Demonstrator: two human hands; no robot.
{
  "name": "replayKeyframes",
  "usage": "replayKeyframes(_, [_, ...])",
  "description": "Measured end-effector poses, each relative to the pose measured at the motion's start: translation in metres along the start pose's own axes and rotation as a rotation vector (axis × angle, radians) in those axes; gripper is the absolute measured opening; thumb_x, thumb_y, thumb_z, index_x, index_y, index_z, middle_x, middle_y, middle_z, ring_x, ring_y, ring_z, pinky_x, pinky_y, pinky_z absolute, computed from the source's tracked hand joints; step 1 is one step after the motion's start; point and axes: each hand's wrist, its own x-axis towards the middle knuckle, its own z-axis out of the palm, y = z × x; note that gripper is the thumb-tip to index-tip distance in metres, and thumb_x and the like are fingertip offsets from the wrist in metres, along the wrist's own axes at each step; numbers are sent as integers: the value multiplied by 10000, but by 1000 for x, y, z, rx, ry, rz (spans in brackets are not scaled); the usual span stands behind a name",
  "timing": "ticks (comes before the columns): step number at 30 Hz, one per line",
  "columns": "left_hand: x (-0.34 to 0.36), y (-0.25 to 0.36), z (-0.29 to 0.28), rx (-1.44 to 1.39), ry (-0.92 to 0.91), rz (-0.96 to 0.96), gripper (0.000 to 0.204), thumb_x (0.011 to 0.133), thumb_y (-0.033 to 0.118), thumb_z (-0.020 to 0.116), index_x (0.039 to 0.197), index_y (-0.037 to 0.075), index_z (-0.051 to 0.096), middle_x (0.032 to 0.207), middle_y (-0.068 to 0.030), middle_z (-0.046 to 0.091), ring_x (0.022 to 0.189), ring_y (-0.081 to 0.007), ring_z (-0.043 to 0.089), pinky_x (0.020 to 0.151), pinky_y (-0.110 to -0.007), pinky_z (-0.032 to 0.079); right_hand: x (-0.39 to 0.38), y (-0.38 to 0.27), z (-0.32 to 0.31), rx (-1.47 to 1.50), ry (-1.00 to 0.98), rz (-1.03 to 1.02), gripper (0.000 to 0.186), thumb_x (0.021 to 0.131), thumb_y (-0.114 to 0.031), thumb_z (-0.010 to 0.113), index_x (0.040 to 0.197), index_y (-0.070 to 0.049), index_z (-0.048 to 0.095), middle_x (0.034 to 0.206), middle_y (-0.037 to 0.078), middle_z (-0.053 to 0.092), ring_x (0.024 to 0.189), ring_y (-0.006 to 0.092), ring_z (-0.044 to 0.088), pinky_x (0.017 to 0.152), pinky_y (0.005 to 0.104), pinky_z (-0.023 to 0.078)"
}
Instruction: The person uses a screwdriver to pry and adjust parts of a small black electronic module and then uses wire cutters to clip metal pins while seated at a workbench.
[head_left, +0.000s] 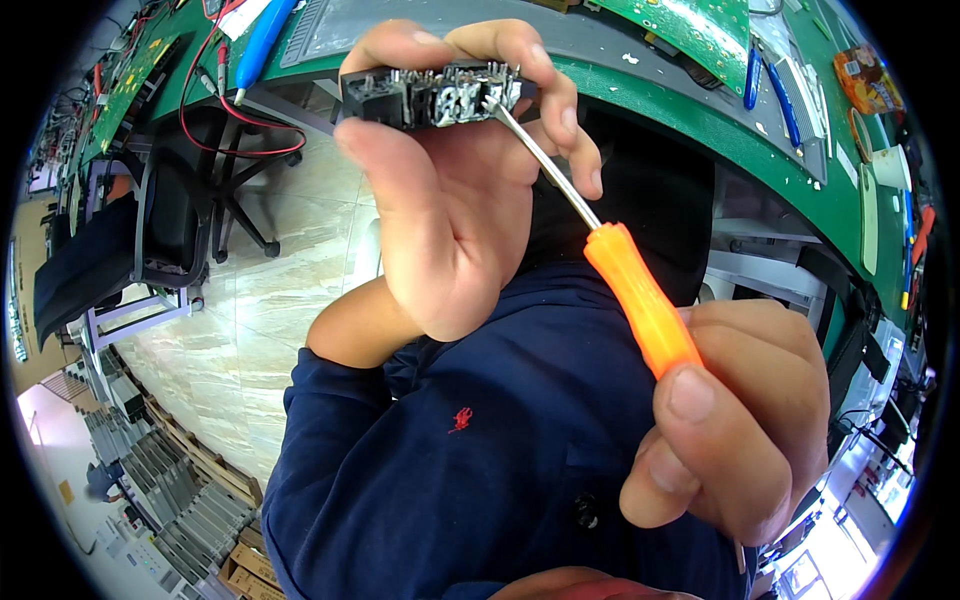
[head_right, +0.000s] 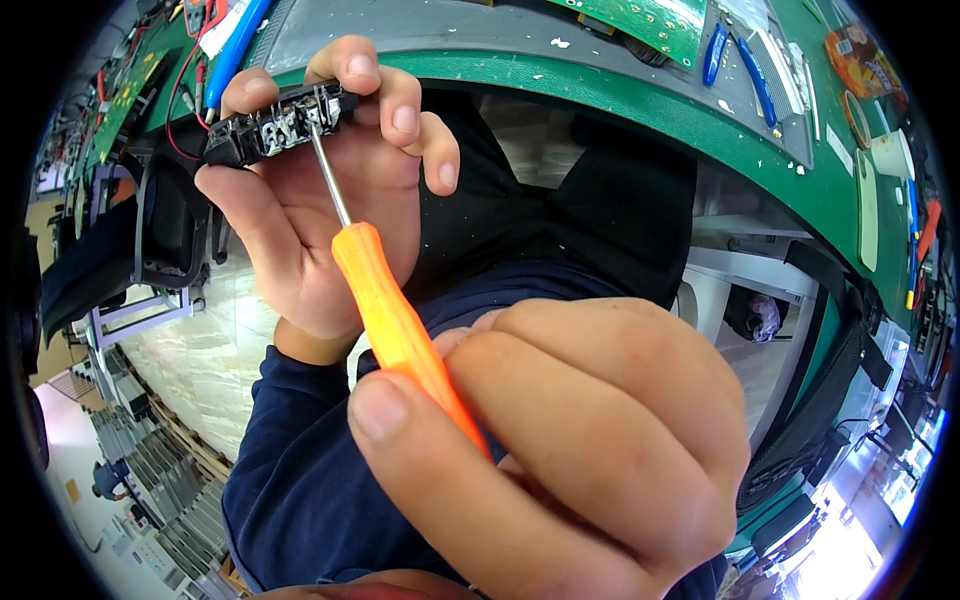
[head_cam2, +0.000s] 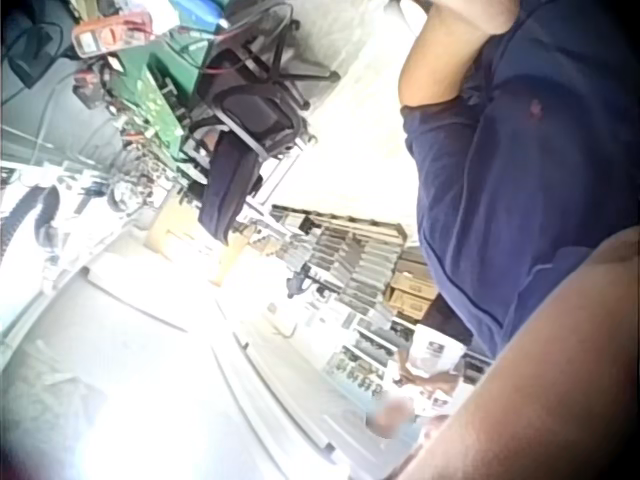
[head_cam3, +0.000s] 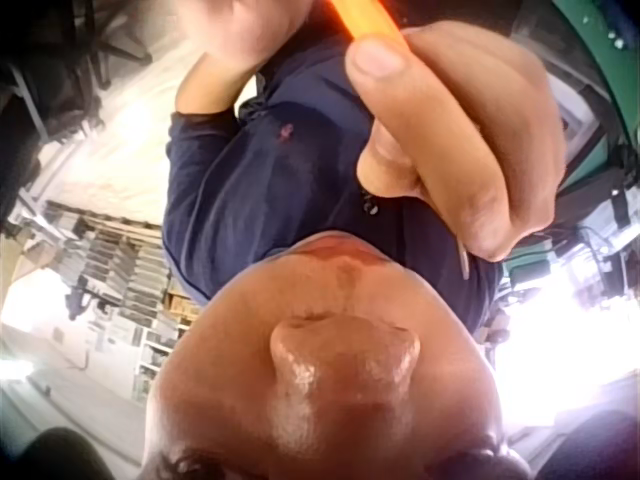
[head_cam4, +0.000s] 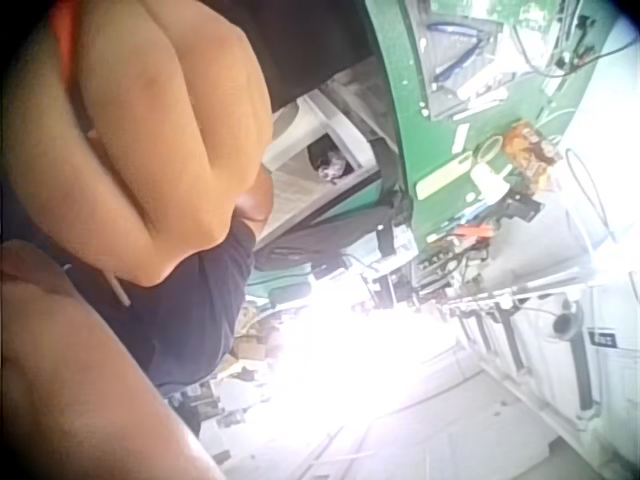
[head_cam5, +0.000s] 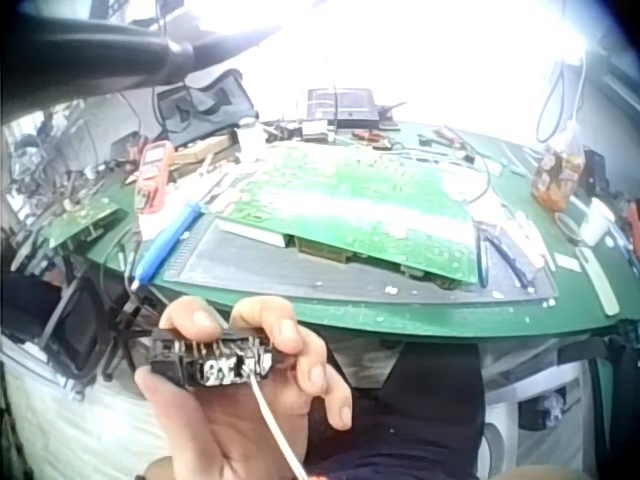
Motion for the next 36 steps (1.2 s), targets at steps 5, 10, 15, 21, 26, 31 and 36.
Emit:
replayKeyframes(5, [-2,-1,-11,178,-46,66,472,936,569,318,1273,245,383,1197,-140,428,937,-246,481,712,-397,482,4,-6,-13,-33,-68,20,285,926,-269,506,1057,-17,532,770,124,528,560,210,520,493,298,463])
replayKeyframes(10, [-6,-9,-18,360,0,124,469,913,568,364,1222,214,372,1182,-141,443,927,-252,503,699,-423,506,10,-7,-15,-75,-79,42,248,921,-219,489,1033,-5,545,749,129,534,545,208,510,471,297,432])
replayKeyframes(15, [-8,-17,-1,504,153,153,462,892,545,424,1188,196,362,1180,-145,452,936,-275,538,722,-460,537,7,11,-2,110,65,-18,242,907,-154,458,1034,36,537,725,170,554,523,200,510,457,297,415])
replayKeyframes(21, [-5,-22,-18,488,65,273,492,922,567,333,1183,150,353,1272,-206,426,1107,-380,525,819,-500,533,-5,25,16,230,190,-44,261,929,-149,445,1039,78,515,768,244,591,564,216,584,487,288,469])
replayKeyframes(26, [-7,-22,-5,558,246,330,469,928,552,329,1156,145,382,1233,-180,475,1097,-347,540,895,-511,492,-9,21,32,297,246,-34,310,955,-197,474,1049,95,521,798,246,595,617,243,627,525,294,506])
replayKeyframes(31, [-7,-21,-6,529,256,393,455,927,534,338,1130,131,397,1167,-142,512,988,-274,573,904,-517,483,-15,27,33,370,146,36,294,969,-189,437,1116,53,518,878,234,595,687,250,632,607,317,521])
replayKeyframes(36, [-7,-22,-6,455,257,402,443,926,527,349,1123,134,405,1142,-111,519,903,-227,567,892,-519,487,-18,27,38,399,125,87,300,990,-221,380,1130,11,509,940,229,588,730,260,633,641,335,525])
